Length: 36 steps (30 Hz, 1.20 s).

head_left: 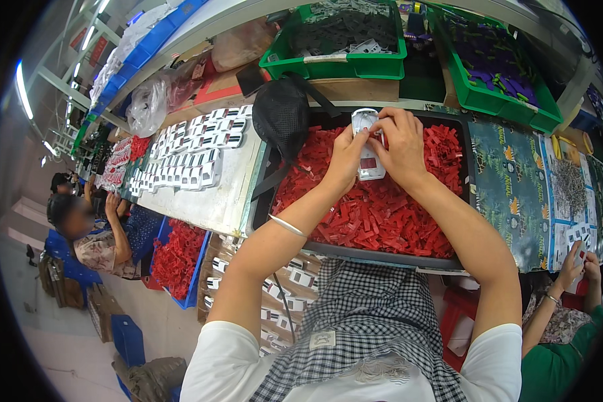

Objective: The person repeatedly takes a toy car body from the table, installs red plastic pieces into it by hand, and sets it down.

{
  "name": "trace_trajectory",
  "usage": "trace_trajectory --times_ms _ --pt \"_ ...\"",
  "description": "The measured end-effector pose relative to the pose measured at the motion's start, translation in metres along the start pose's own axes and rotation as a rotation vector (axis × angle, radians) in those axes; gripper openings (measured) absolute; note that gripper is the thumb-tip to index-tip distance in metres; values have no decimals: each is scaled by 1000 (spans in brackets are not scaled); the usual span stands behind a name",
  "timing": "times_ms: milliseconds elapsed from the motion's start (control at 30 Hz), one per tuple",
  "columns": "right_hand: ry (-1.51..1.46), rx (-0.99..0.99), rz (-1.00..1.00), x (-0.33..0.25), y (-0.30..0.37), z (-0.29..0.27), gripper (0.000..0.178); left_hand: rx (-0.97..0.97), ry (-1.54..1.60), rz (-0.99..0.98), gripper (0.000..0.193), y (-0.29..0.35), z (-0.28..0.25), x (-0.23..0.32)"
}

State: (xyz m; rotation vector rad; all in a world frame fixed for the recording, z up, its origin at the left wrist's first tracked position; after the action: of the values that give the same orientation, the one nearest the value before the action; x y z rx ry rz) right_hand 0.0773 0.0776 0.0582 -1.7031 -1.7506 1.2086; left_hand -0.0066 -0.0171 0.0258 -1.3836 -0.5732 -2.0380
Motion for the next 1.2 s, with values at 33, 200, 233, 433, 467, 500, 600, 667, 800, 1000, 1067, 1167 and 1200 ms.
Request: trace_trajectory --times_ms 33,200,233,433,467,500,600,667,800,1000,1067,1167,1200 --pt "0 -1 -4 -1 0 0 28 7 -39 14 22 -1 -3 -2" --pt "-264 -13 255 8 0 7 49 35 -136 36 19 -3 -8 -4" --pt "-262 -14 254 10 0 7 49 36 -160 48 18 -2 -6 -3" --pt "-631 -139 376 26 5 17 47 33 -215 55 17 -1 -4 -3" --pt "-710 -162 446 28 5 18 43 36 -245 62 17 -2 -5 -4" --pt "-788 -185 517 28 5 18 39 37 -244 62 17 -2 -5 -6" --pt "-712 -180 510 28 6 17 35 32 -246 88 16 -1 -3 -5" --pt "-724 -174 502 30 8 19 35 39 -315 116 16 0 -3 -3" --pt "-750 -162 495 30 9 22 34 45 -339 134 16 0 -8 -5" --pt "-774 -168 543 29 16 21 32 87 -564 284 16 3 -4 -2" --pt "-806 -159 577 27 15 19 31 106 -640 308 17 2 -2 -2" --pt "-810 -146 601 25 14 16 30 115 -619 237 17 1 -1 -4" --pt "-783 -143 587 24 13 15 31 116 -617 239 17 1 0 -4"
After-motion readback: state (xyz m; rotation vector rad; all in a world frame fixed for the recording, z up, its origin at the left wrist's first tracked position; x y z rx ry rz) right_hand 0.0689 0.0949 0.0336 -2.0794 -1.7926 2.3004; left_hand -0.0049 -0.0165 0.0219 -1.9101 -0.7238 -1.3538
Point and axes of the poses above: each hand's wrist, its own y-axis away from the middle knuckle, its own z-axis out of the palm, x = y × z, the point moved 3 cm from there along -y, towards the middle knuckle, and after that the axes turned 6 degrees about -z, right-handed, at the moved point
